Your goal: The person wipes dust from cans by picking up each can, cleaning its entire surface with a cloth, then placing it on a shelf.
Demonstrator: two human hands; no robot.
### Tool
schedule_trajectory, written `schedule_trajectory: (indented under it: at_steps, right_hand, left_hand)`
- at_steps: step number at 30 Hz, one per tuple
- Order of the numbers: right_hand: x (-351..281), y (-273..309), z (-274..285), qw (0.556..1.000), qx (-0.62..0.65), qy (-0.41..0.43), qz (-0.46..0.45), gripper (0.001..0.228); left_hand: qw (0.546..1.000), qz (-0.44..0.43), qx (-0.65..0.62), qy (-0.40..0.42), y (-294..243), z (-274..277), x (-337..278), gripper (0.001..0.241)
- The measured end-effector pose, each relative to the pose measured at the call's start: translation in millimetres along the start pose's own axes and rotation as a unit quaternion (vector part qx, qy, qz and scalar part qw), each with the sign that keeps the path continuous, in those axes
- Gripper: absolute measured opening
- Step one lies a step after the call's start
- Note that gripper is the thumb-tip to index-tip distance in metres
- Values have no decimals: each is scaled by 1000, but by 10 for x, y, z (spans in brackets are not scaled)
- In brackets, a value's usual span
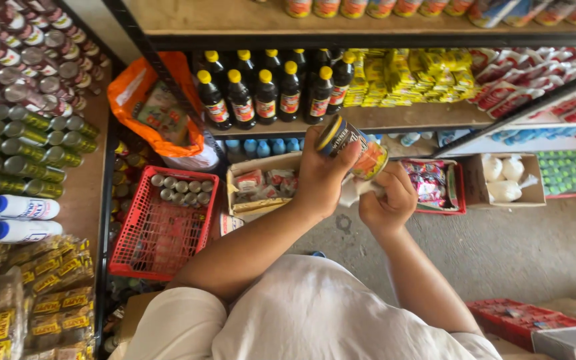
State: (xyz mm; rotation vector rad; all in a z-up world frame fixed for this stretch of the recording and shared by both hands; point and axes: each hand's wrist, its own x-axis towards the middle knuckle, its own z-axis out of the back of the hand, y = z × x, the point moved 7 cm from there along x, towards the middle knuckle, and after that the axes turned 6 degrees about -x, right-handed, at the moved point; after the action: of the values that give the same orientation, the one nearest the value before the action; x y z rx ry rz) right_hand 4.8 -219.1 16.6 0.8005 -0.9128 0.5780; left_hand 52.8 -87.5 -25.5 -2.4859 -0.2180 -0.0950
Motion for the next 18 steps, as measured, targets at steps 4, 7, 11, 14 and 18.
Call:
schedule_trajectory:
  at_steps: [4, 7, 11, 14, 18]
  right_hand:
    - [-204, -124, -233, 965, 172, -3, -200, 13]
    - [-247, -188, -519, 850, 367, -17, -378, 9]
    - [-451, -121, -886, 721, 484, -61, -491, 15]
    - [-503, -53, -949, 871, 308, -49, -378, 16]
    - [-46, 435, -978, 987, 59, 17, -149, 20]
  left_hand:
    - [999, -1, -17, 33, -188, 159, 22, 40]
    - [996, 40, -70, 33, -305, 273, 55, 40]
    - [995, 39, -89, 4, -451, 482, 64, 35]
    - [986, 77, -139, -53, -597, 551, 101, 32]
    - [975, 113, -182, -51, -739, 735, 159, 26]
